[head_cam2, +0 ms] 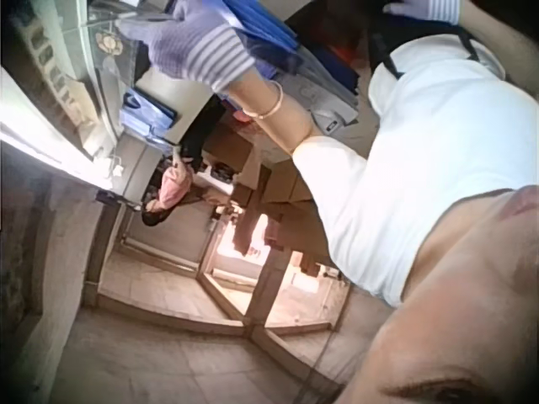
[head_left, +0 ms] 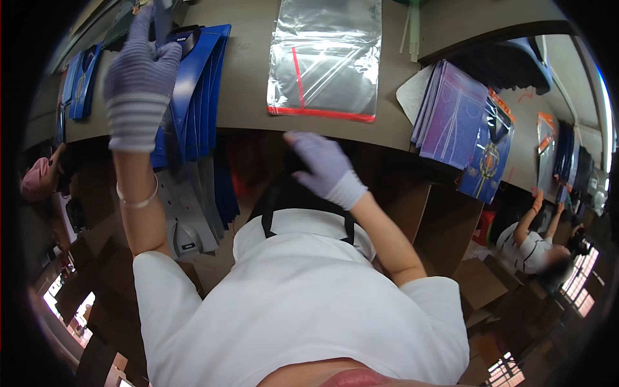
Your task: Packaging printed folders into plastic bags and placing them into boxes.
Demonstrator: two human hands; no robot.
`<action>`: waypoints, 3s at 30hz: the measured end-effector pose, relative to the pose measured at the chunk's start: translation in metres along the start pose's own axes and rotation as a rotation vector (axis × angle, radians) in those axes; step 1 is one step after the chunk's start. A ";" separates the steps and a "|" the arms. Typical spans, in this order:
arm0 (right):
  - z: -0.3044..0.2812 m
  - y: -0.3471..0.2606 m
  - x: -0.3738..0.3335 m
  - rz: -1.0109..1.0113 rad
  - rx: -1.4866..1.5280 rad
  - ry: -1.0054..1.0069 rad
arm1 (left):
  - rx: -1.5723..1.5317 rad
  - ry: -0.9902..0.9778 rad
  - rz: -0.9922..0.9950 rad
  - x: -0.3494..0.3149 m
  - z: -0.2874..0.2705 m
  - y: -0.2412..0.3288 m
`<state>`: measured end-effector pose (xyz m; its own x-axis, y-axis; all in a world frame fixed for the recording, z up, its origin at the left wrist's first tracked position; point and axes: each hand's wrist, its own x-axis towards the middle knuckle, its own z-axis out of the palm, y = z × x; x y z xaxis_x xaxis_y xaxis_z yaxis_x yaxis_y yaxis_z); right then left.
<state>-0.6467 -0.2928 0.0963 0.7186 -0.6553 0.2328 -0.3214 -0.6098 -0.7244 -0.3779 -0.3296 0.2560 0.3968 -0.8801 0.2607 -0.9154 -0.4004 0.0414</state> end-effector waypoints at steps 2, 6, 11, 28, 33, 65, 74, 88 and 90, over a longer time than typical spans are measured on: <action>0.009 -0.006 0.007 0.068 0.165 0.082 | -0.096 0.104 0.096 -0.021 -0.037 0.020; -0.059 0.070 0.004 0.756 1.014 0.275 | -0.471 0.199 0.480 -0.049 -0.043 0.023; -0.148 0.106 -0.070 0.789 1.353 0.361 | -0.568 -0.017 1.088 -0.053 -0.028 0.068; -0.114 0.055 -0.196 0.753 -0.238 0.317 | -0.603 -0.497 -0.424 -0.032 0.320 0.100; -0.061 0.062 -0.217 0.793 -0.356 0.527 | -0.382 -0.487 -0.411 -0.014 0.338 0.131; -0.044 -0.004 -0.198 0.795 0.097 0.423 | -1.180 -0.384 0.036 0.012 0.322 0.082; -0.138 -0.008 -0.262 0.959 0.605 0.883 | -1.175 -0.308 0.208 -0.005 0.264 0.078; -0.033 0.020 -0.220 1.085 0.938 0.667 | -0.788 -0.202 0.572 -0.055 0.249 0.073; -0.031 0.019 -0.225 1.068 0.988 0.622 | -0.783 -0.214 0.573 -0.058 0.248 0.068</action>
<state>-0.8339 -0.1712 0.0504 -0.0013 -0.7993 -0.6009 0.1976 0.5888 -0.7837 -0.4463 -0.3695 0.0047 -0.1865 -0.9464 0.2637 -0.7288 0.3133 0.6089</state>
